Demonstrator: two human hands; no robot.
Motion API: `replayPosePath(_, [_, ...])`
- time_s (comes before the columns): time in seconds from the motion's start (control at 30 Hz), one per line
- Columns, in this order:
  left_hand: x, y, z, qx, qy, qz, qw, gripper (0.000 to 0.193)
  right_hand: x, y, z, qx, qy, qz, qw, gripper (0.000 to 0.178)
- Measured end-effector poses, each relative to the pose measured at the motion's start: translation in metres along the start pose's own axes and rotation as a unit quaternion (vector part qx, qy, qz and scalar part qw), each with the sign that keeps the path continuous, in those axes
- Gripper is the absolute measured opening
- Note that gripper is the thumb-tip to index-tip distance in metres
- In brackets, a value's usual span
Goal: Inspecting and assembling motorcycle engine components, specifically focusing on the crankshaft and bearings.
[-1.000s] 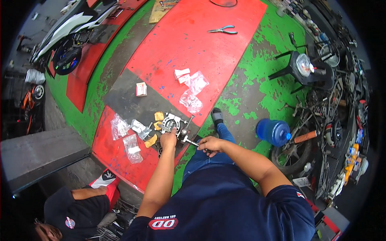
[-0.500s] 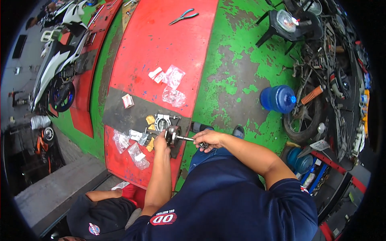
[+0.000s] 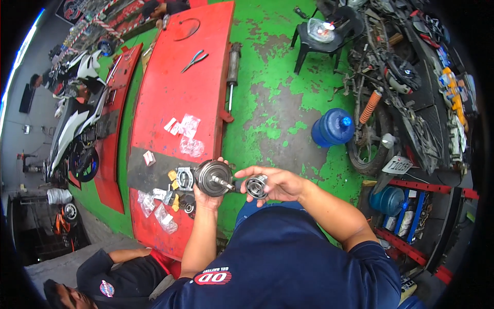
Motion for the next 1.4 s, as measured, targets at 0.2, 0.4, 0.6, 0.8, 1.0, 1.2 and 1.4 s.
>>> replayPosePath(0.2, [0.025,-0.107,-0.092,0.075,-0.066,0.123,0.987,0.049,0.163,0.004,-0.044,0.172,0.104,0.206,0.958,0.074])
replayPosePath(0.4, [0.033,-0.208,-0.172,0.066,-0.107,0.241,0.962,0.047,0.288,0.034,-0.066,0.204,0.215,0.323,0.899,0.081])
replayPosePath(0.6, [0.021,-0.295,-0.243,0.089,-0.139,0.433,0.886,0.052,0.368,0.075,-0.071,0.139,0.289,0.504,0.802,0.081])
replayPosePath(0.8, [-0.003,-0.374,-0.296,0.049,-0.208,0.551,0.807,0.061,0.421,0.096,-0.072,0.097,0.365,0.601,0.704,0.087])
replayPosePath(1.0, [-0.035,-0.441,-0.342,-0.136,-0.286,0.573,0.756,0.059,0.445,0.082,-0.08,0.086,0.418,0.715,0.553,0.085])
replayPosePath(1.2, [-0.035,-0.498,-0.402,-0.235,-0.43,0.539,0.685,0.04,0.454,0.058,-0.076,-0.014,0.451,0.791,0.413,0.054])
replayPosePath(1.4, [-0.019,-0.551,-0.428,-0.381,-0.617,0.324,0.607,0.021,0.453,0.042,-0.059,-0.154,0.532,0.778,0.297,0.044])
Point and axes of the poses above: each hand's wrist, its own x-axis away from the middle knuckle, its own z-axis out of the back of the hand, y = z × x, the point moved 1 cm from there along -x, towards the middle knuckle, and after that the axes turned 2 degrees about z, right-handed, at the moved point
